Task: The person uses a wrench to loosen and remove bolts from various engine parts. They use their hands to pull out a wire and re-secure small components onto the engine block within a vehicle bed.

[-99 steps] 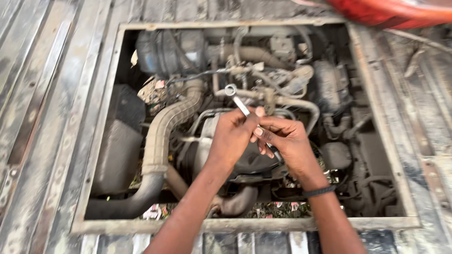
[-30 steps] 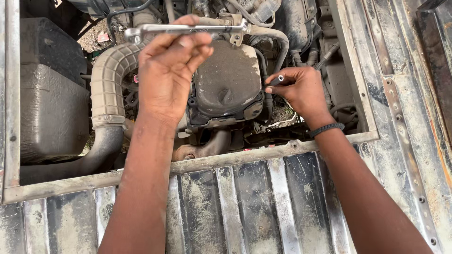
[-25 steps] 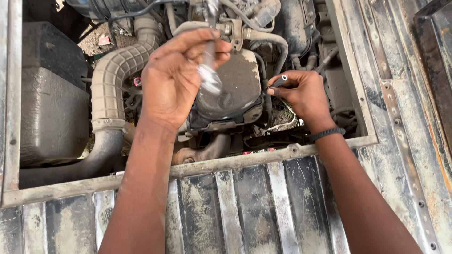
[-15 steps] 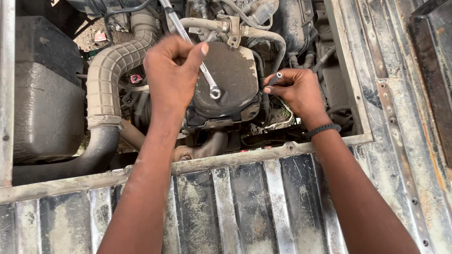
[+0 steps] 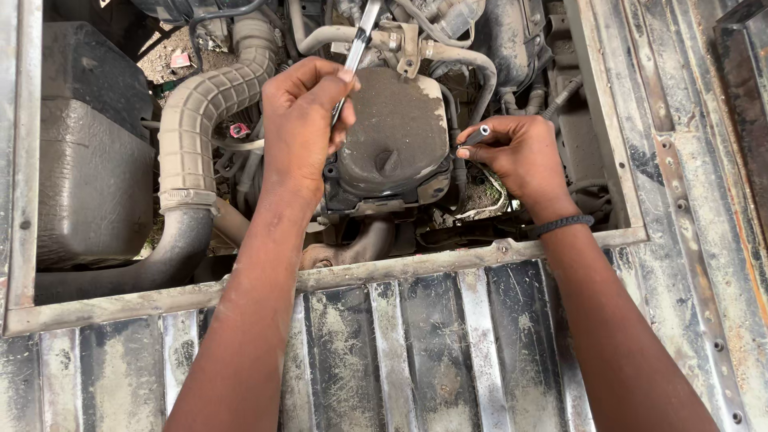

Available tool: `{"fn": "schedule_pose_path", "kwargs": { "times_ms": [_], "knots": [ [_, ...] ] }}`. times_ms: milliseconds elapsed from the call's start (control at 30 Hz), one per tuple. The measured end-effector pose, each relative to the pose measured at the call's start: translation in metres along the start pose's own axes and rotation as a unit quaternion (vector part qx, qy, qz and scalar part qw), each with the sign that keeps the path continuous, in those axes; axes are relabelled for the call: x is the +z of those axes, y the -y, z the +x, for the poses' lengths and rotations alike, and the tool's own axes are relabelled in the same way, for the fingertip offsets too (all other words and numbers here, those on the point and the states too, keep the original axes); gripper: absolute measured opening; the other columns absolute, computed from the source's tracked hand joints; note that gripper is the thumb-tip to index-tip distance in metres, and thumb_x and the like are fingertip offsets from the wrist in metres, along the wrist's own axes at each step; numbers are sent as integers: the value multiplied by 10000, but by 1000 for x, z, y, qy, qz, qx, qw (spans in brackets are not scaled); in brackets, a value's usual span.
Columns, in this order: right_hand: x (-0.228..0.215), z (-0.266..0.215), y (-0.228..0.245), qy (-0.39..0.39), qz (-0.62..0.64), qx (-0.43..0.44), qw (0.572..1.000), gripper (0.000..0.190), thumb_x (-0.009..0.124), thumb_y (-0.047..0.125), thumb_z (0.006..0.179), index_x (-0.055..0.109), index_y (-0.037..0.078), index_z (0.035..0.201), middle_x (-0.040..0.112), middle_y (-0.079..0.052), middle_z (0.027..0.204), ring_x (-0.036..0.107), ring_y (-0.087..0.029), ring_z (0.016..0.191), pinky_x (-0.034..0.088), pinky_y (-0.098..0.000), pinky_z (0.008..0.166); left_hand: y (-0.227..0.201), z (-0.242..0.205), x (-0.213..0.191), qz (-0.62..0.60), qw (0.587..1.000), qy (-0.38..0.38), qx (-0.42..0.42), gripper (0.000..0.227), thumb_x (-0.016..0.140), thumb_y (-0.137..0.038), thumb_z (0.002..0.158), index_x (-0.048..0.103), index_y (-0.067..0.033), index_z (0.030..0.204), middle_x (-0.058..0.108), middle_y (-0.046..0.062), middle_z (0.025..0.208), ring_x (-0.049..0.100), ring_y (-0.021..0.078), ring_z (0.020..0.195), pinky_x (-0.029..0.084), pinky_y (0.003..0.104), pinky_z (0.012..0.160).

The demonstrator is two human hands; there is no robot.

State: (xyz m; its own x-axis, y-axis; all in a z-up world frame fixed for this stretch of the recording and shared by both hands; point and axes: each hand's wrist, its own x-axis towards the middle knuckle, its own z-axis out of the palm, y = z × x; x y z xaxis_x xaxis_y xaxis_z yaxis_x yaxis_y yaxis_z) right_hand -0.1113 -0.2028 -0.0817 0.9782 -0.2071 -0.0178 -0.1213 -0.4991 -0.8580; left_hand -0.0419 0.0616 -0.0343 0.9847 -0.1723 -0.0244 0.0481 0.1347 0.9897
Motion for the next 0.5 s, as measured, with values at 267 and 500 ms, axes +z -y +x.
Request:
{"fn": "schedule_pose_path", "kwargs": {
  "times_ms": [267, 500],
  "knots": [
    [2, 6, -6, 28, -19, -10, 999, 167, 845, 25, 792, 815, 89, 943, 801, -20, 888, 733, -80, 801, 605, -263, 768, 13, -8, 10, 410, 880, 16, 240, 302, 752, -362, 930, 797, -65, 897, 633, 110, 773, 640, 235, 602, 492, 439, 619],
    [3, 7, -14, 48, 1, -49, 998, 146, 858, 17, 792, 812, 71, 919, 798, -34, 872, 721, -89, 794, 597, -291, 772, 21, -9, 7, 480, 823, 12, 304, 400, 797, -434, 897, 797, -37, 852, 651, 156, 808, 671, 373, 823, 501, 533, 742]
  ]
}}
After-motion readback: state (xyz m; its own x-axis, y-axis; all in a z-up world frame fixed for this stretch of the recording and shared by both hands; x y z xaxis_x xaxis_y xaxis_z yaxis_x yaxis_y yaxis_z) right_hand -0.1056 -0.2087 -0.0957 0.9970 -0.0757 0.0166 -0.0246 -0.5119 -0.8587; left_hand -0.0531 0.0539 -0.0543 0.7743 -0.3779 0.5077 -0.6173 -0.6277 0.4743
